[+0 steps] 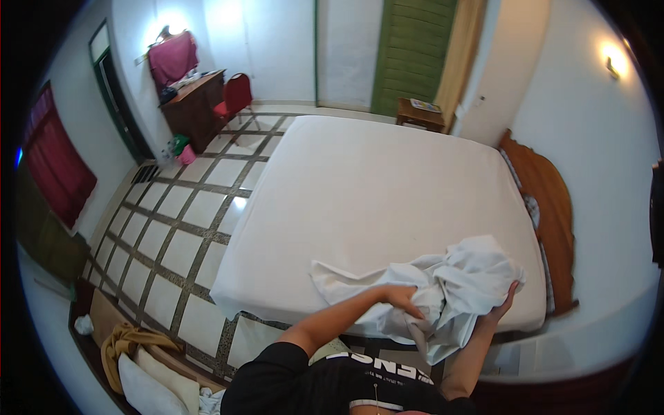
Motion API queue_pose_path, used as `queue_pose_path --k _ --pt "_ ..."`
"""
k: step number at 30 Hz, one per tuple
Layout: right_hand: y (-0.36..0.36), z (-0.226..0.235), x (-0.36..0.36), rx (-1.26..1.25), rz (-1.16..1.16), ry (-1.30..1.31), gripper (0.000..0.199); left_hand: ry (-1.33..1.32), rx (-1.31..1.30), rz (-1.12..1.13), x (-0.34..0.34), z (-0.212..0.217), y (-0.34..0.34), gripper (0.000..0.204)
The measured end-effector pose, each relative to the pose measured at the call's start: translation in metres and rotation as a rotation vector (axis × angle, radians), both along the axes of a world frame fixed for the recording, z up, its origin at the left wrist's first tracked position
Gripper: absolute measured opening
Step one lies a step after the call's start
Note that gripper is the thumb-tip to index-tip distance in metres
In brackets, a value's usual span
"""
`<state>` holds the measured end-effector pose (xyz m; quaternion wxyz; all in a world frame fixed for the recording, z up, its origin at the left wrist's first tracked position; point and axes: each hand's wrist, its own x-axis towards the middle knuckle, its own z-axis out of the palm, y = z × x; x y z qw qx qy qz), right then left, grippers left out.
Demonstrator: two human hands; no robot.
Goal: Straightening sheets and dusting the mattress in a hotel room.
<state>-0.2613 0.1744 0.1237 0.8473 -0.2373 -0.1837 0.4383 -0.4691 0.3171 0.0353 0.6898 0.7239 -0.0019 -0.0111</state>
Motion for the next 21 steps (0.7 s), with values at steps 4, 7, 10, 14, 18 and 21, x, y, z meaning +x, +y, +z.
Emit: queue_pose_path --k 4,7,10,14,18,21 --pt "-0.044 0.030 0.033 0.062 -0.075 -0.062 0.065 0.111 0.688 0.217 -0.011 0.010 0.033 0.042" --pt "-0.064 0.035 0.065 0.040 -0.233 -0.145 0.058 0.231 1.016 0.623 -0.043 0.016 0.076 0.025" --pt "-0.072 0.041 0.082 0.110 -0.362 -0.191 0.051 0.102 1.121 1.110 -0.087 0.055 0.107 0.019" --pt "-0.072 0.048 0.067 0.064 -0.463 -0.155 0.045 -0.372 1.092 1.418 -0.149 0.126 0.099 0.022" --pt "-0.054 0.050 0.035 0.093 -0.404 -0.163 0.041 -0.381 1.176 1.526 -0.198 0.158 0.081 0.027" --pt "-0.044 0.044 0.006 -0.002 -0.343 -0.156 0.046 -0.211 1.052 1.531 -0.248 0.148 0.079 0.027"
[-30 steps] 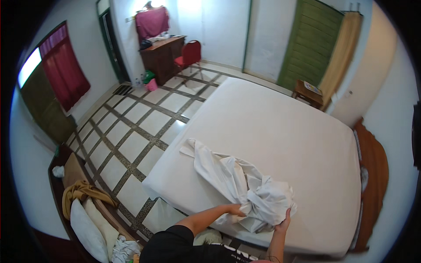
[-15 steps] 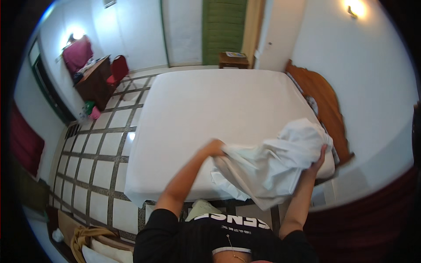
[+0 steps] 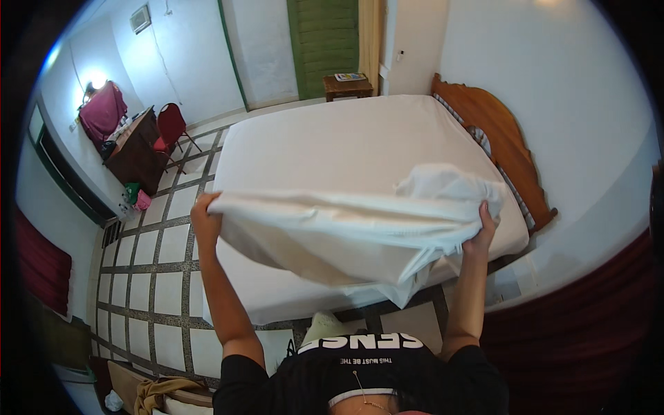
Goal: Straightening sheets and dusting the mattress in a hotel room.
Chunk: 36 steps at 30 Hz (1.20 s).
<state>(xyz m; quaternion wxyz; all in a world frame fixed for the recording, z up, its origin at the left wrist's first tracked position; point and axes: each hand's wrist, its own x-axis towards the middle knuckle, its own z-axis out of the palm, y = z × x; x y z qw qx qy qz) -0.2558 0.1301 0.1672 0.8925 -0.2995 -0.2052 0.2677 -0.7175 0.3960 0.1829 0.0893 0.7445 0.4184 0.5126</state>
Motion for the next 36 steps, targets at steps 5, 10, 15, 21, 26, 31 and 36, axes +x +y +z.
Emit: queue_pose_path --k 5,10,15,21,26,31,36 --pt "0.054 0.005 -0.031 -0.286 -0.047 -0.524 0.048 -0.117 -0.302 -0.057 -0.062 -0.038 0.026 0.026" --pt "0.150 0.022 -0.046 -0.491 -0.245 -0.801 0.030 -0.343 -0.217 0.066 -0.078 -0.055 0.087 0.026" --pt "0.228 0.041 -0.061 -0.659 -0.355 -0.993 0.029 -0.414 -0.113 0.060 -0.080 -0.048 0.161 0.026" --pt "0.310 0.007 -0.091 -0.686 -0.321 -1.129 0.045 0.323 -0.315 -0.282 -0.029 -0.062 0.199 0.088" --pt "0.351 -0.034 -0.164 -0.543 0.172 -1.066 0.045 0.083 -0.464 -0.774 0.112 -0.105 0.166 0.112" --pt "0.364 -0.033 -0.143 -0.354 0.589 -0.946 0.048 0.058 -0.711 -0.647 0.151 -0.110 0.173 0.051" --pt "0.360 -0.066 -0.108 -0.367 0.356 -1.038 0.078 0.046 -0.416 -0.348 0.148 -0.068 0.166 0.020"
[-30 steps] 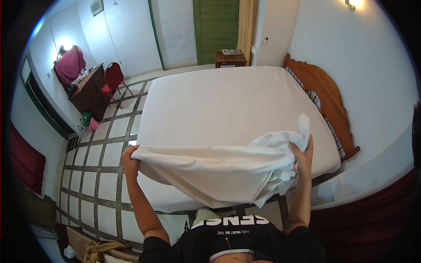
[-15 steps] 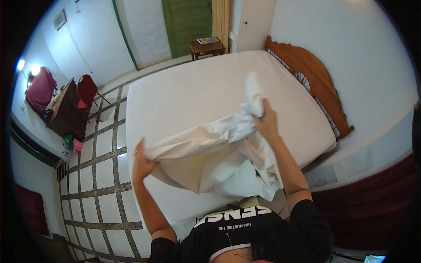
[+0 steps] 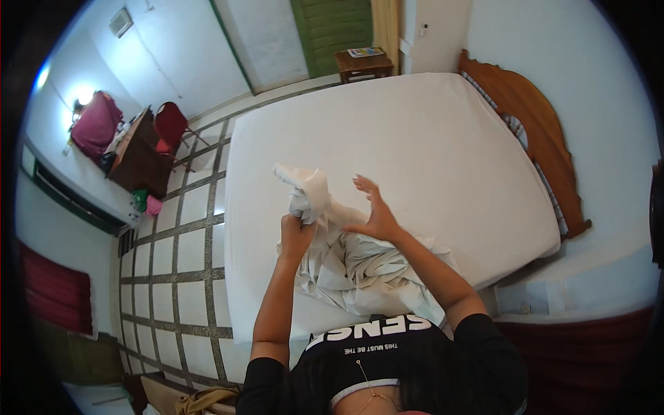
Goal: Straightening sheets and dusting the mattress in a hotel room.
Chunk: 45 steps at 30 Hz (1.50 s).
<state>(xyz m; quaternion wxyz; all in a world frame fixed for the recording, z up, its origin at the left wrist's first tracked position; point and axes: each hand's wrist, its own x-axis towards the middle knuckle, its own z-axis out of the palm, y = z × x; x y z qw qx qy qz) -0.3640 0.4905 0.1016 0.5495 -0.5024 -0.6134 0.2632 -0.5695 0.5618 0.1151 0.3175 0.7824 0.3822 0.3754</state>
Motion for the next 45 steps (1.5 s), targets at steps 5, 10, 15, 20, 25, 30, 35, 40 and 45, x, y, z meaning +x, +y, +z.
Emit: queue_pose_path --k 5,10,15,20,25,30,35,40,45 --pt "0.003 -0.093 -0.010 0.053 -0.260 -0.326 0.091 -0.092 0.113 0.268 -0.009 0.064 -0.022 0.016" --pt "0.017 -0.195 0.028 -0.192 -0.338 -0.413 0.048 -0.506 0.539 0.729 -0.059 0.118 -0.048 0.028" --pt "0.013 -0.264 0.090 -0.382 -0.380 -0.495 0.012 -1.079 0.353 0.858 -0.127 0.151 -0.100 0.058" --pt "0.088 -0.221 0.160 -0.277 -0.341 -0.438 0.023 -1.242 0.034 0.616 -0.208 0.124 -0.098 0.067" --pt "0.132 -0.062 0.192 0.168 -0.039 1.014 0.024 -0.798 -0.465 0.758 -0.251 0.044 -0.050 0.058" --pt "0.082 -0.013 0.218 0.126 -0.052 0.489 0.025 0.216 -0.633 0.459 -0.232 -0.086 -0.053 0.059" --pt "-0.019 -0.134 0.225 -0.804 -0.469 -0.497 0.073 0.549 -1.168 0.280 -0.222 -0.218 -0.112 0.056" --pt "-0.153 -0.235 0.206 -1.624 0.064 -0.845 0.105 0.611 -1.489 0.210 -0.253 -0.290 -0.201 0.054" --pt "-0.214 -0.285 0.184 -1.593 0.438 -0.691 0.093 0.580 -1.627 0.204 -0.281 -0.319 -0.211 0.054"
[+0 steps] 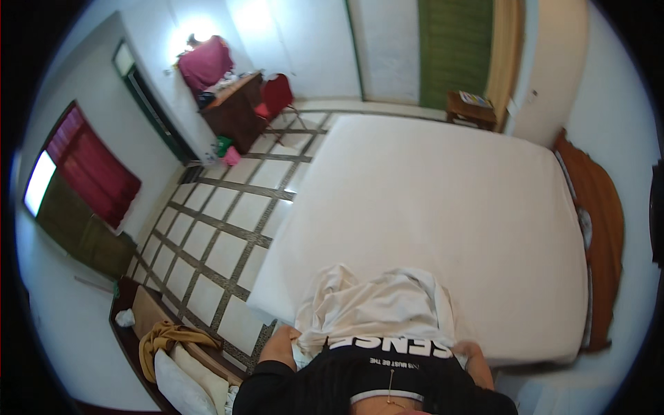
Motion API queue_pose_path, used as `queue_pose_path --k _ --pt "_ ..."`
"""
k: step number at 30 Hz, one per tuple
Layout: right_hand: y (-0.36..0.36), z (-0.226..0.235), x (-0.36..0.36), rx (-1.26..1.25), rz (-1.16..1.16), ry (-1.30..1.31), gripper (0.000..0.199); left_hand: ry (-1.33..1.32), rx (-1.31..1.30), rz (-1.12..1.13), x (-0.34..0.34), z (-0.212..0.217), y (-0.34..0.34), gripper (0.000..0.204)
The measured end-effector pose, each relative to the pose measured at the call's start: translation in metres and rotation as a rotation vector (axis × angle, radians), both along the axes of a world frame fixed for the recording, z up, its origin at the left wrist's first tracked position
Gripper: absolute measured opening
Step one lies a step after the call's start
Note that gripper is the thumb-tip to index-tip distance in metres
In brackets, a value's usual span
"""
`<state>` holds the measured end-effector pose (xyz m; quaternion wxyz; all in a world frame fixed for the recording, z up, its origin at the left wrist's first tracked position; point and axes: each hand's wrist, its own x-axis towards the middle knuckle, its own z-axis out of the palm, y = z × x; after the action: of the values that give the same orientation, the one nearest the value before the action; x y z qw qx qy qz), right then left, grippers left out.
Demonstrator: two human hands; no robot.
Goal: Straightening sheets and dusting the mattress in a hotel room.
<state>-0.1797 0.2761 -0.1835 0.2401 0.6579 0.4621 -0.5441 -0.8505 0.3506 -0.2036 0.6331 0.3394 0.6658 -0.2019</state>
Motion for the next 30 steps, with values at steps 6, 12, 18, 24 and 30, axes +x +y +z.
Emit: queue_pose_path --k 6,12,18,24,30 --pt "0.102 0.065 0.033 1.151 -0.595 0.076 0.064 -0.408 0.324 0.147 0.036 0.042 0.132 0.058" --pt "0.167 0.195 0.036 1.300 -1.170 1.115 0.040 -0.542 1.428 0.767 0.103 0.189 0.220 0.035" --pt "0.149 0.160 0.032 0.979 -1.548 1.259 0.037 -0.621 1.554 0.958 0.102 0.210 0.223 0.052" --pt "0.086 0.070 0.005 0.409 -0.699 0.327 0.041 -0.653 0.873 1.035 0.045 0.111 0.174 0.050" --pt "0.062 0.024 -0.012 0.151 -0.564 0.187 0.049 -0.036 -0.057 0.128 -0.019 0.005 0.091 0.054"
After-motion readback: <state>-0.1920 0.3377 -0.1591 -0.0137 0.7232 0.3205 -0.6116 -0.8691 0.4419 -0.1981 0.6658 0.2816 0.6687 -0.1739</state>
